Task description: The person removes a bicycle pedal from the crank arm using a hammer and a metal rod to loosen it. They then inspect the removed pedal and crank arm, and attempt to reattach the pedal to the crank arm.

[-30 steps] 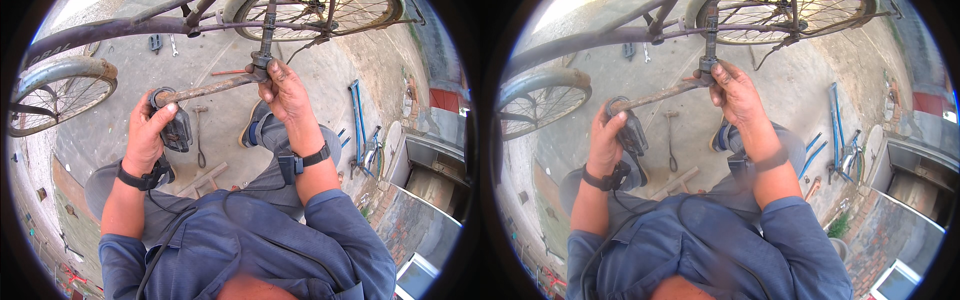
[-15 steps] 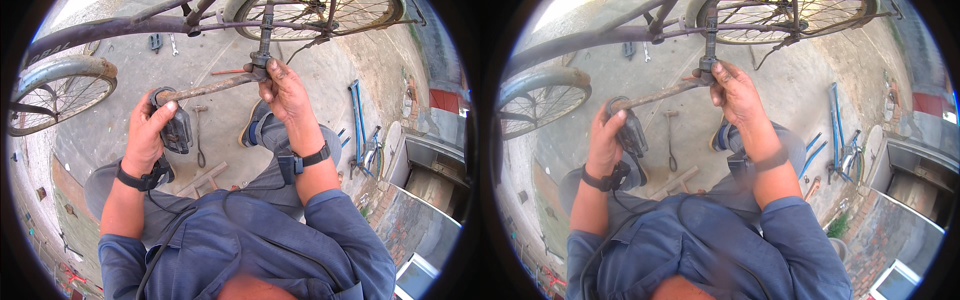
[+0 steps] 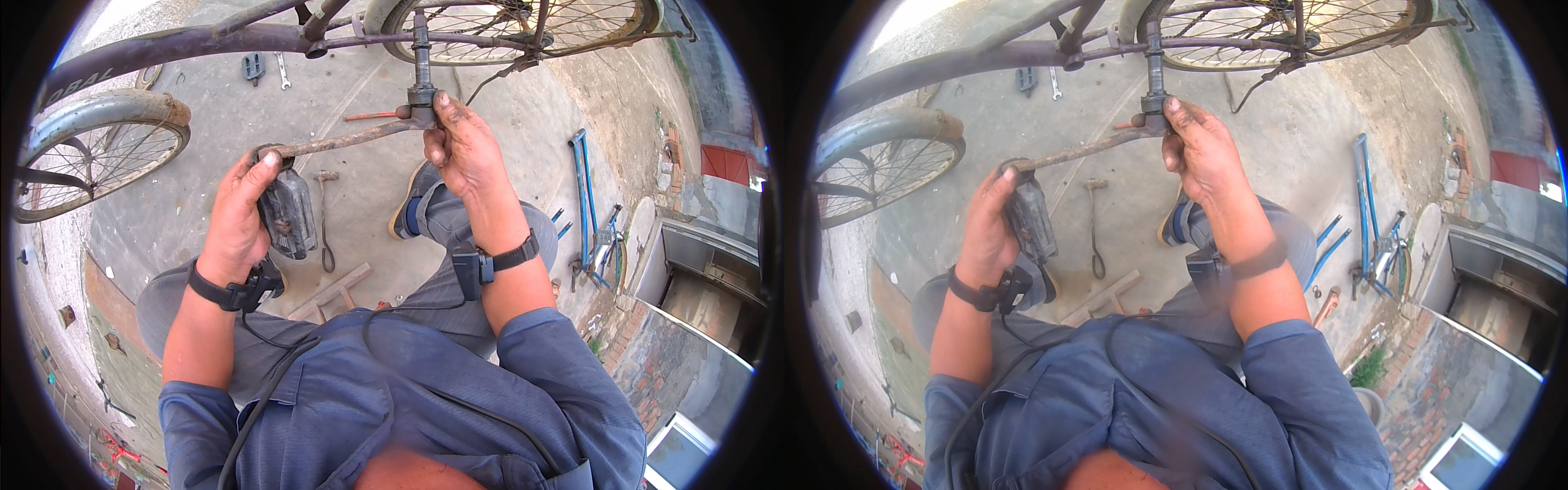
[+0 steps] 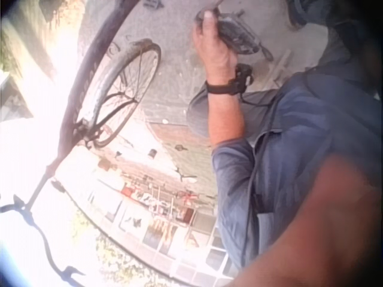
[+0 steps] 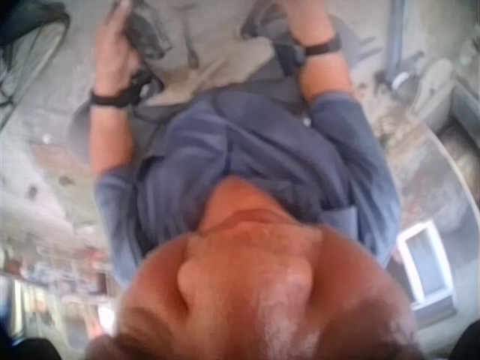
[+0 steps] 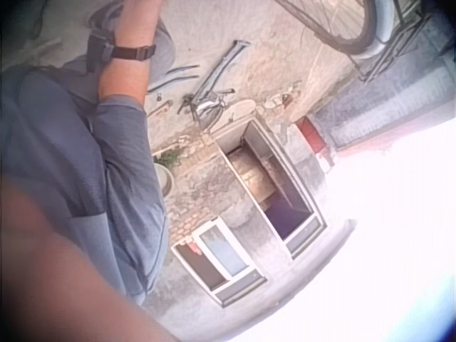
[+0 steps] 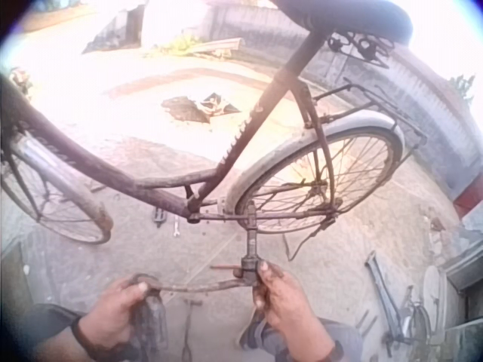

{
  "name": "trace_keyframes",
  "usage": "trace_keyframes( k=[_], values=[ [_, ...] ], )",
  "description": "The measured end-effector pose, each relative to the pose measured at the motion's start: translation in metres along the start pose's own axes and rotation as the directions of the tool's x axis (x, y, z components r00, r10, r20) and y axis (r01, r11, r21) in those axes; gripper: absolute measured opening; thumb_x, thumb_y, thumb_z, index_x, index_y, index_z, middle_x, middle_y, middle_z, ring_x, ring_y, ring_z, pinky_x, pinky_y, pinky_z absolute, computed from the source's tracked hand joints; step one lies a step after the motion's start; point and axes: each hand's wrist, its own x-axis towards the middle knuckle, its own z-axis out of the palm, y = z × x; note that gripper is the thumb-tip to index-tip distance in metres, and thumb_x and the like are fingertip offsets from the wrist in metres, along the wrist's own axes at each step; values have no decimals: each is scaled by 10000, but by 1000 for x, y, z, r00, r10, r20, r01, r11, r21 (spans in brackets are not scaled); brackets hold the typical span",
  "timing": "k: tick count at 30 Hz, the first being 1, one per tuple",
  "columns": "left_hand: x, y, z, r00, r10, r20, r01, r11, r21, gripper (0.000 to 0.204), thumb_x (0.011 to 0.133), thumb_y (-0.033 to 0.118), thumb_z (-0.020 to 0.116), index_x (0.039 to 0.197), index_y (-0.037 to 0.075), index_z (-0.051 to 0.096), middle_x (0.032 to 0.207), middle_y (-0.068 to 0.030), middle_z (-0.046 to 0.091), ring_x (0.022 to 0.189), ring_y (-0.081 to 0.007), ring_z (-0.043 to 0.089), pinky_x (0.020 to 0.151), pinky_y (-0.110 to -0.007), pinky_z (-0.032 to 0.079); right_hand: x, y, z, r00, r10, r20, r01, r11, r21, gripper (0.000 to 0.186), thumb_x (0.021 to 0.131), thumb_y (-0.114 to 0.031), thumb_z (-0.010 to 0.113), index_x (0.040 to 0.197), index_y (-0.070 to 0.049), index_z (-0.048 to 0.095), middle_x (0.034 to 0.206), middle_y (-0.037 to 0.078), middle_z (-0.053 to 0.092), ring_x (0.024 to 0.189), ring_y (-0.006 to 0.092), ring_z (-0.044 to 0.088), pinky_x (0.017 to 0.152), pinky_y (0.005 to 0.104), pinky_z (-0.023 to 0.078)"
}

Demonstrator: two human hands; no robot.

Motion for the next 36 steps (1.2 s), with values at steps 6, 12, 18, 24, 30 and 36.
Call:
trace_keyframes(
  k=[6,12,18,24,30,36],
  values=[
    [0,-1,2,999,-18,-36,18,1000,-13,297,992,326,622,1094,48,647,920,-24,654,804,-108,606,711,-262,491,1,0,-1,1000,23,-7,-23,999,-23,344,1045,-357,555,1117,-33,647,1057,176,736,497,61,463,458,200,365],
    [-1,-1,4,999,6,-37,-5,1000,10,279,990,318,622,1078,54,644,917,-22,650,803,-108,602,706,-259,488,3,3,-3,999,34,-2,-34,998,-44,346,1033,-362,580,1101,-27,637,1036,165,740,497,68,462,450,205,360],
    [-5,-1,6,996,-18,-93,16,1000,-26,218,977,291,650,1021,77,641,859,-7,640,748,-109,611,657,-271,500,19,26,6,988,123,-93,-130,989,-75,342,1020,-372,604,1062,-33,624,1003,135,743,491,84,469,427,218,342],
    [-18,-3,4,957,-199,-210,180,978,-104,190,982,294,653,978,105,633,840,-3,649,728,-123,635,621,-307,529,39,58,17,956,256,-147,-277,950,-145,293,1015,-341,620,1003,-49,644,940,85,737,487,78,478,414,215,314],
    [-14,2,-23,938,-294,-186,288,956,-58,235,1002,298,624,1031,65,639,872,-18,662,745,-142,646,648,-334,551,63,94,34,919,330,-214,-369,912,-178,303,969,-380,681,961,-77,662,797,6,639,518,92,501,443,238,339],
    [14,-9,-42,940,-245,-236,245,969,-30,262,980,297,661,1034,44,614,876,-27,648,722,-129,633,629,-325,558,93,119,39,909,347,-232,-376,922,-90,333,943,-384,712,1019,-63,667,836,32,653,541,119,513,470,261,363]
  ],
)
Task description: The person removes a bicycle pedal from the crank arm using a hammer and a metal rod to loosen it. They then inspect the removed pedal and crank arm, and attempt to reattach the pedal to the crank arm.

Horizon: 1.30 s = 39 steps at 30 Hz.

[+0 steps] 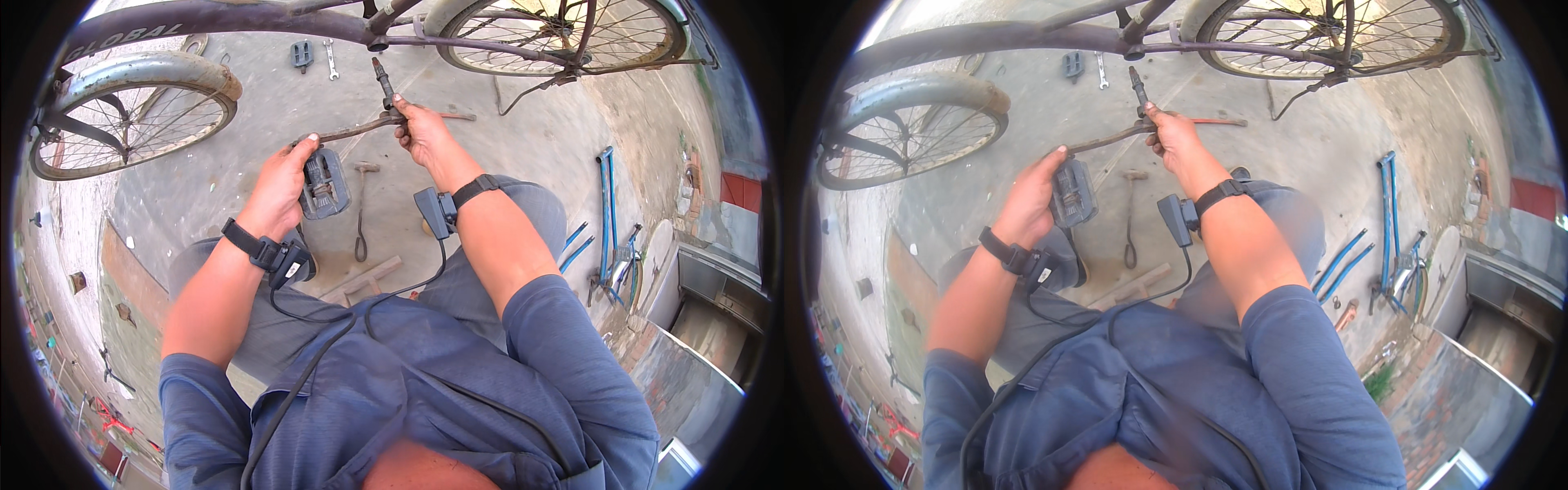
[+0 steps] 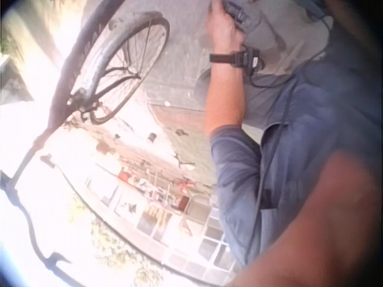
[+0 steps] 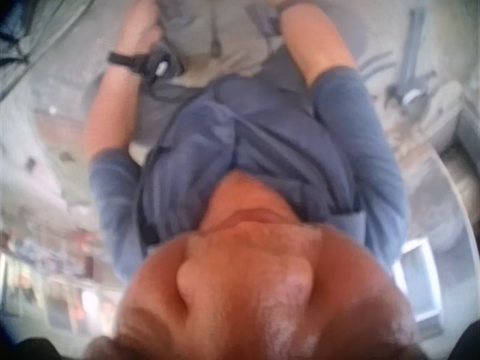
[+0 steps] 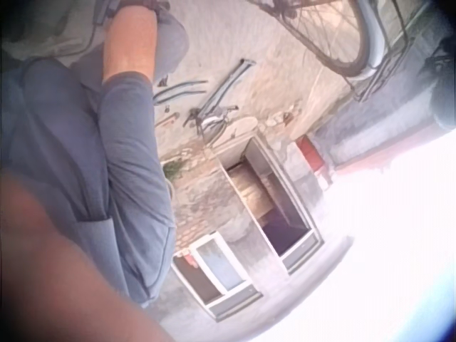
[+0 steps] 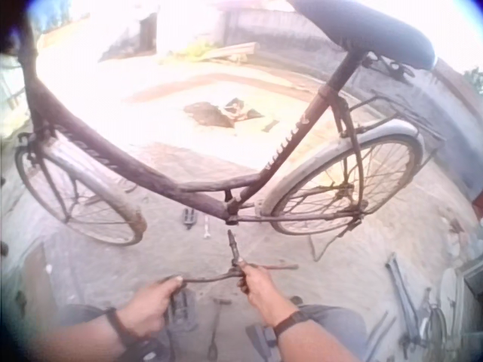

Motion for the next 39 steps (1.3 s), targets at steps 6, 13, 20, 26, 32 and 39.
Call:
trace_keyframes(
  k=[6,13,20,26,32,39],
  values=[
    [18,-2,-1,995,96,0,-96,993,67,284,979,298,663,1033,24,614,888,-16,620,743,-100,582,632,-301,525,19,4,0,997,-29,70,22,994,109,241,967,-372,686,998,-136,654,900,19,716,561,69,504,481,211,369],
    [26,5,-1,990,142,-23,-138,984,112,312,973,314,670,1034,11,623,891,-18,625,756,-89,584,663,-270,505,25,1,4,996,-38,76,28,991,128,245,978,-380,668,1010,-139,639,925,25,731,562,64,498,490,209,368],
    [38,11,0,980,198,-7,-196,974,113,348,966,318,671,1098,0,618,946,-31,636,822,-109,597,711,-284,503,39,-6,11,994,-50,95,31,981,190,230,984,-372,662,1007,-144,631,938,20,727,585,60,482,510,207,363],
    [48,17,-3,983,184,11,-184,974,130,366,958,313,678,1127,-7,629,983,-38,648,866,-115,599,760,-286,495,48,-8,14,993,-37,108,11,972,236,224,980,-371,667,1004,-150,634,944,23,726,578,66,475,512,215,358],
    [59,19,-3,972,236,4,-234,964,123,338,962,295,675,1115,-4,640,992,-30,653,869,-112,598,778,-282,488,56,-14,15,992,-54,118,24,970,242,230,980,-372,666,1018,-149,626,955,30,725,576,69,480,517,217,370],
    [65,23,-4,969,248,-14,-245,963,109,354,960,295,679,1140,-6,634,1005,-28,653,890,-112,593,793,-284,483,62,-18,19,989,-62,130,29,968,248,237,977,-377,669,1033,-150,625,959,36,727,571,68,484,520,223,389]
  ],
)
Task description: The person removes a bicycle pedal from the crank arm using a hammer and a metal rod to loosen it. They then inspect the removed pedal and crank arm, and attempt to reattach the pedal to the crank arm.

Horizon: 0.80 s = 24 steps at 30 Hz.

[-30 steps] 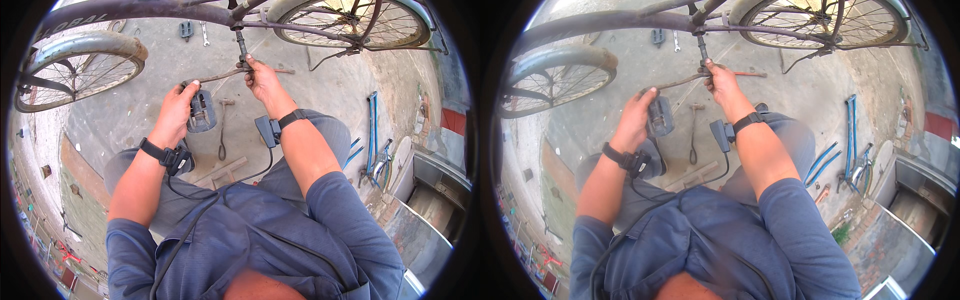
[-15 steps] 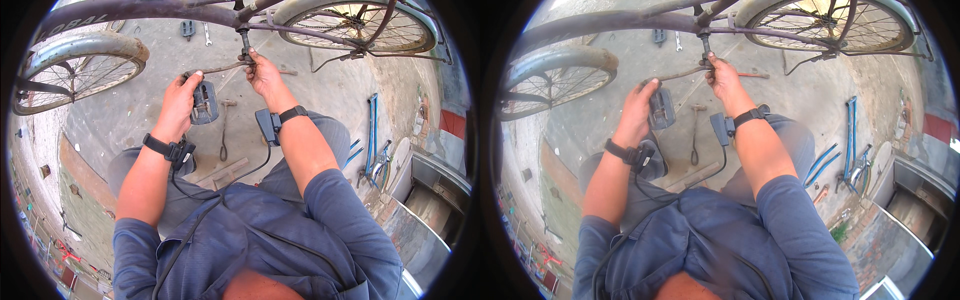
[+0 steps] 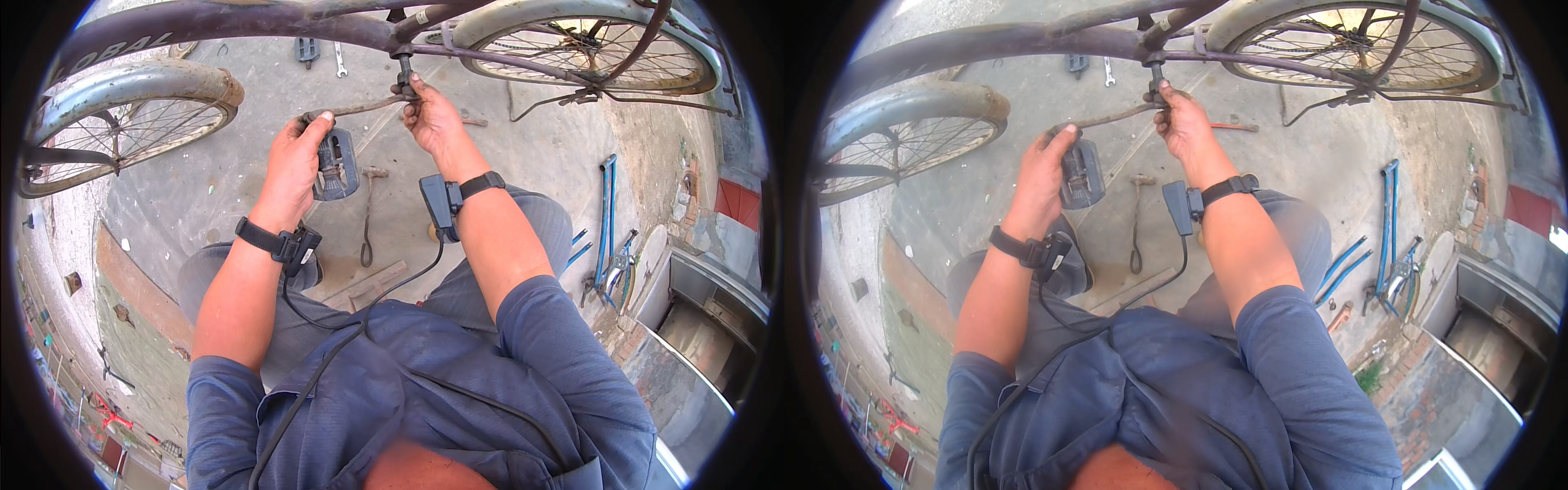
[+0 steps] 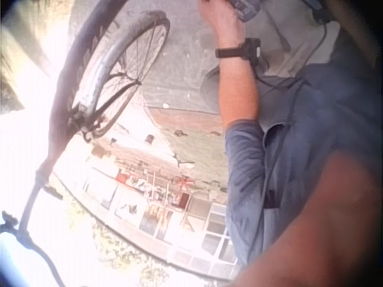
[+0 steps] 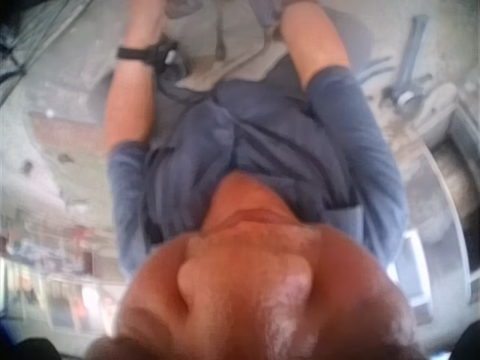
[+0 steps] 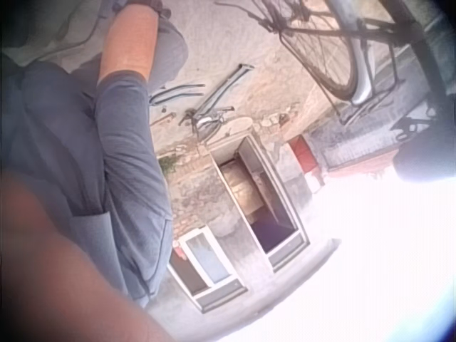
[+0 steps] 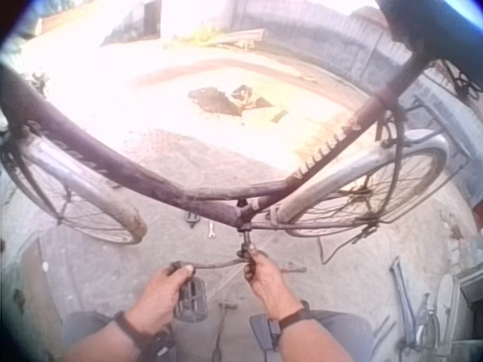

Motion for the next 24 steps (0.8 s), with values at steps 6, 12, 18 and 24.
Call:
trace_keyframes(
  k=[6,12,18,24],
  values=[
    [4,4,-1,1000,3,15,-3,1000,23,369,959,299,683,1149,-13,630,1018,-35,651,901,-115,593,793,-285,486,6,-1,2,1000,3,-8,-2,1000,28,241,974,-378,674,1033,-149,629,969,40,733,572,67,485,521,226,401],
    [6,5,0,999,17,27,-17,1000,4,364,957,299,685,1138,-13,628,1012,-36,645,896,-113,589,786,-287,487,9,-4,2,1000,-8,2,8,1000,4,240,968,-389,679,1019,-159,633,972,25,737,578,66,485,531,237,409],
    [9,8,-1,1000,4,29,-4,1000,4,351,955,300,687,1123,-3,630,993,-30,641,874,-108,588,761,-284,490,12,-6,2,1000,-4,18,4,1000,-3,243,966,-394,681,1014,-160,635,974,25,738,583,69,488,551,254,427],
    [7,10,1,1000,-1,31,2,1000,-17,331,953,288,688,1109,2,634,972,-23,643,857,-103,587,758,-279,489,12,-5,3,1000,6,8,-6,1000,9,237,969,-385,677,1027,-159,632,974,34,740,586,74,495,548,252,428]
  ],
)
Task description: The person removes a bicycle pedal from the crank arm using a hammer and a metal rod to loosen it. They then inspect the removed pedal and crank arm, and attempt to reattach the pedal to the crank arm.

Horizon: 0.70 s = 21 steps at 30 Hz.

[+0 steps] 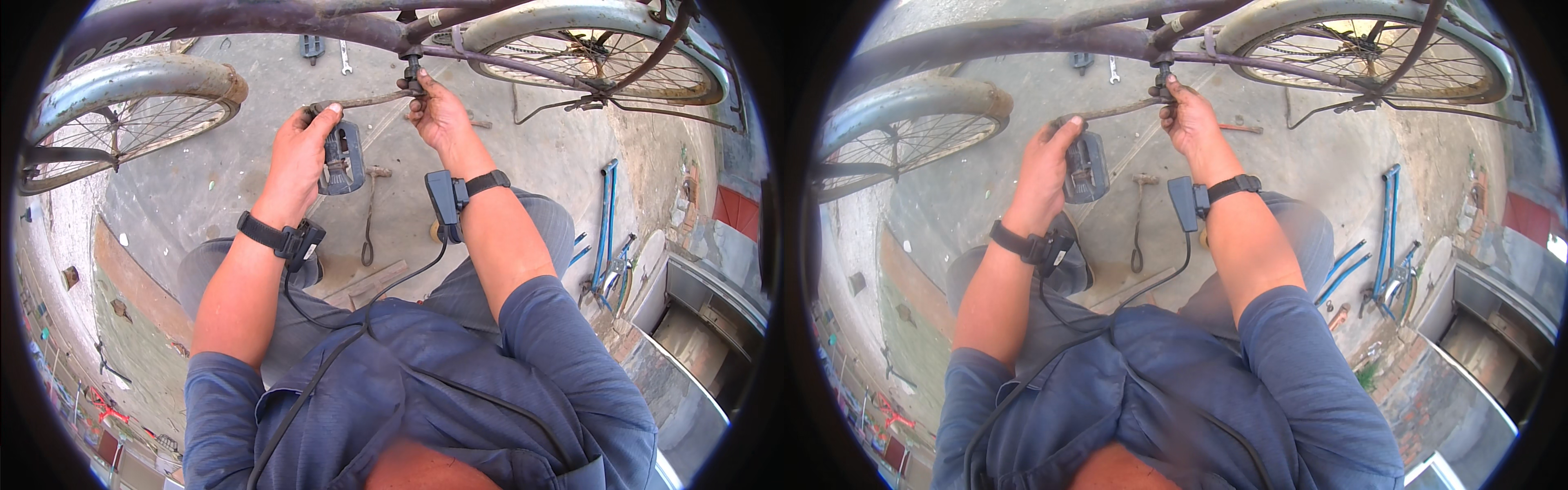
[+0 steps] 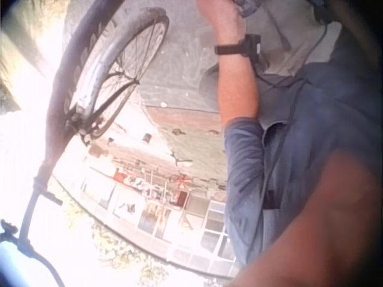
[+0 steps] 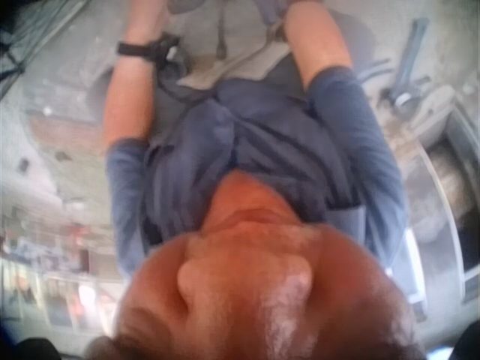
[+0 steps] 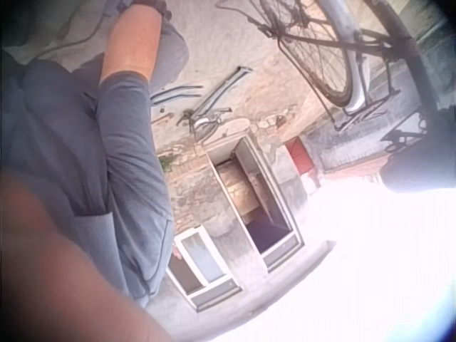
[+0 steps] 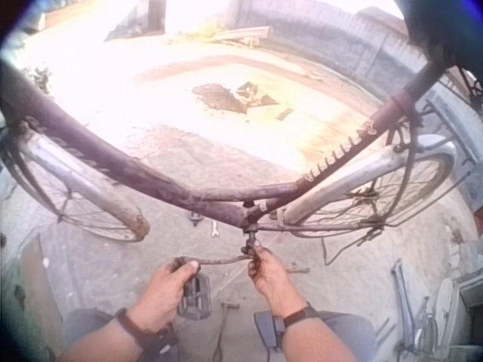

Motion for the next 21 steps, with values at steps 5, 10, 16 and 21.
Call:
trace_keyframes(
  k=[5,10,16,21],
  values=[
    [-2,1,-1,1000,2,-1,-2,1000,21,320,951,276,687,1095,-5,633,981,-30,646,867,-112,590,773,-285,487,-2,1,0,1000,20,4,-20,1000,6,220,982,-373,662,1044,-166,623,977,39,737,588,80,495,543,241,419],
    [-5,-2,-3,1000,-6,-5,6,999,35,321,952,276,685,1088,-10,633,987,-35,646,877,-116,586,778,-293,481,-8,3,-2,999,31,11,-31,999,9,196,995,-359,642,1044,-171,616,985,43,730,590,79,486,536,230,403],
    [-10,-7,-2,1000,10,-10,-10,1000,21,312,957,285,680,1089,5,635,976,-24,642,876,-113,582,777,-290,480,-11,4,-2,1000,27,14,-27,1000,2,192,994,-349,645,1047,-166,615,983,50,729,587,81,485,534,229,397],
    [-7,-8,-2,1000,19,1,-20,1000,3,318,958,295,681,1095,11,640,977,-20,644,879,-110,585,780,-287,482,-8,4,-1,1000,-11,12,10,1000,28,240,971,-364,678,1002,-131,630,934,36,733,564,89,501,509,232,384]
  ],
)
